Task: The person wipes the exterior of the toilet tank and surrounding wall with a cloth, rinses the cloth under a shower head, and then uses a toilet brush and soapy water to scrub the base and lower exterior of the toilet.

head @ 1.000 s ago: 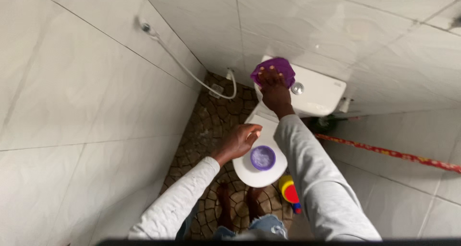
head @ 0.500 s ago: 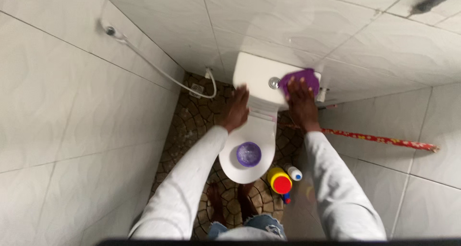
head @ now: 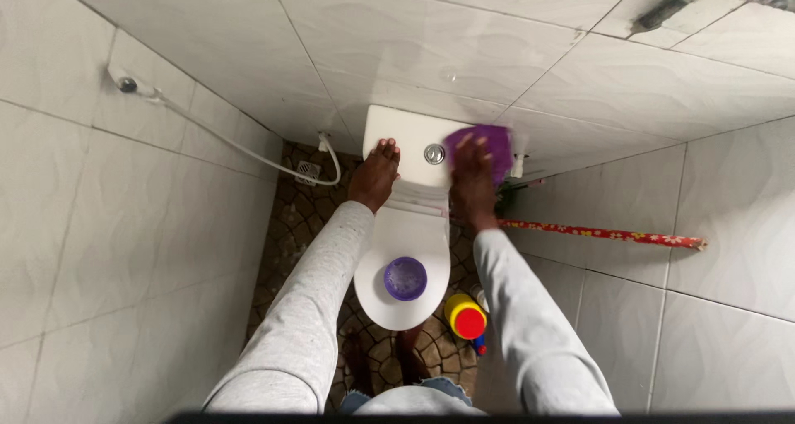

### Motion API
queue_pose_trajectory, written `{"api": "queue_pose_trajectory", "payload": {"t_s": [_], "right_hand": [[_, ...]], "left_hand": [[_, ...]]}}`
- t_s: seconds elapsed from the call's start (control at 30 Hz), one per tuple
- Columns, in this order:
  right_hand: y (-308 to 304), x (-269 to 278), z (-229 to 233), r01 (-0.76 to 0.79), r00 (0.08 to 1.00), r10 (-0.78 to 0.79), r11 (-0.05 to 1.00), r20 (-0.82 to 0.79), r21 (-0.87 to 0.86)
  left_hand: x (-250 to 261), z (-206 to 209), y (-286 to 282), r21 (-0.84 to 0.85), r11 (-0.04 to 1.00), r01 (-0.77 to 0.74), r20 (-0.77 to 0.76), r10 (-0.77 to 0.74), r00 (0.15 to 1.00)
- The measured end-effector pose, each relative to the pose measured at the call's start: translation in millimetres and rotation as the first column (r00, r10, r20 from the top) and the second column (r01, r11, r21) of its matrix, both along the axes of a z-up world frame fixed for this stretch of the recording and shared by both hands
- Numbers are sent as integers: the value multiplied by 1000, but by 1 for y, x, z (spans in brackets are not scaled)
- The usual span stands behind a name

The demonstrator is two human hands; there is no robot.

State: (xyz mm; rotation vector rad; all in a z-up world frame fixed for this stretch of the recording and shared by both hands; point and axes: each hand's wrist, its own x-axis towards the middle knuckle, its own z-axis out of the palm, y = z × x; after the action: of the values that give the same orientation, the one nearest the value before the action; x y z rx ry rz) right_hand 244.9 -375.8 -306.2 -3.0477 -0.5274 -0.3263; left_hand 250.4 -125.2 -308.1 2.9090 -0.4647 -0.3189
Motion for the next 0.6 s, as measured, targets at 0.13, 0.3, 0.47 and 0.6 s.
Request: {"api": "queue_pose_trajectory", "payload": {"t_s": [0.13,0.3,0.47,0.6], "right_hand": [[-2,-34,15,-93,950,92,996,-297,10],[-28,-11,-6,151,981,-90,913,-173,378],[3,-50,-23,11,1000,-8,961,-11,278],[-28,-29,-1,102,976,-83,991,-203,88]], "left_hand": [[3,6,11,-38,999,26,-31,-27,999],[9,24,18,-44,998,55,-106,-59,993],[19,27,33,-9,972,233,-35,-233,972],[45,33,57,21,890,456,-18,-456,890]]}}
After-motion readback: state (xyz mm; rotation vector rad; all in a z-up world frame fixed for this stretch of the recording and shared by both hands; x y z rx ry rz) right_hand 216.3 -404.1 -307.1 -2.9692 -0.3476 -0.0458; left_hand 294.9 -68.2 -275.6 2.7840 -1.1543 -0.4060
